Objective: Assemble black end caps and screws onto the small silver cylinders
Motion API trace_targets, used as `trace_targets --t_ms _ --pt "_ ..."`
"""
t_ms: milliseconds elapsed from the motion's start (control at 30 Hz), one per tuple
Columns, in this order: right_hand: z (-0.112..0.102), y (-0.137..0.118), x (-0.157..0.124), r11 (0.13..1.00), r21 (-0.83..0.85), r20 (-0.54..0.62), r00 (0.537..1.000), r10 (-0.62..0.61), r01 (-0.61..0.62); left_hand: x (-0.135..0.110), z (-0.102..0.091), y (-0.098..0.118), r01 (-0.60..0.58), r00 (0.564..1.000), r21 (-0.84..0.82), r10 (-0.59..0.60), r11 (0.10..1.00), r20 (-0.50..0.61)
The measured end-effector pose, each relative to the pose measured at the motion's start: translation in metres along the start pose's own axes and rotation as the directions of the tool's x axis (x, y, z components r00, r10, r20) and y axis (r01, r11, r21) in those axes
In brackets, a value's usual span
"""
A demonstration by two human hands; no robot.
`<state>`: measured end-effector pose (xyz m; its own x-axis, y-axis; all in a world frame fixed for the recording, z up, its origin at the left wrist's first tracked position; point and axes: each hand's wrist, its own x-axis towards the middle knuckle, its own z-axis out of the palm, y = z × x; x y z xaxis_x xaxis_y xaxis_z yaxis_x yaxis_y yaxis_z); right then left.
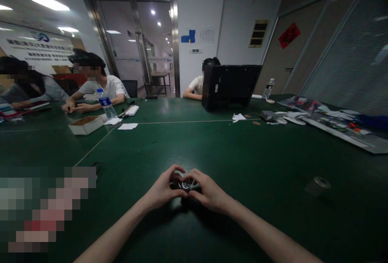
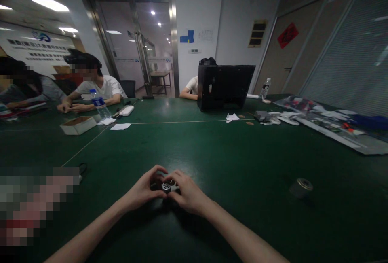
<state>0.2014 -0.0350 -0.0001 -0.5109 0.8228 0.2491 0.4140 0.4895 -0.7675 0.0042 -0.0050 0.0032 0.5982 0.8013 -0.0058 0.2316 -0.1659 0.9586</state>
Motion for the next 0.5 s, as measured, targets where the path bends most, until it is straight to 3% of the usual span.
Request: trace_targets --t_ms 133,267,400,500 --pt "-0.002 0.004 0.000 1.000 -0.003 -0.024 1.000 0.013 -0.013 0.000 0.001 0.005 0.001 1.000 0.013 -0.001 1.000 0.016" --pt "-0.023 0.011 -0.003 0.997 0.026 -0.178 0.981 0.074 -0.071 0.000 -0.001 0.009 0.024 1.000 0.100 -0.022 0.995 -0.019" --pt "-0.069 0.032 -0.026 0.964 -0.124 -0.364 0.914 0.177 -0.236 0.000 -0.006 0.007 0.043 0.998 0.164 -0.034 0.986 -0.061" --pt "-0.118 0.059 -0.062 0.815 -0.317 -0.502 0.815 0.289 -0.484 0.000 -0.007 0.005 0.054 0.998 0.188 -0.047 0.981 -0.044"
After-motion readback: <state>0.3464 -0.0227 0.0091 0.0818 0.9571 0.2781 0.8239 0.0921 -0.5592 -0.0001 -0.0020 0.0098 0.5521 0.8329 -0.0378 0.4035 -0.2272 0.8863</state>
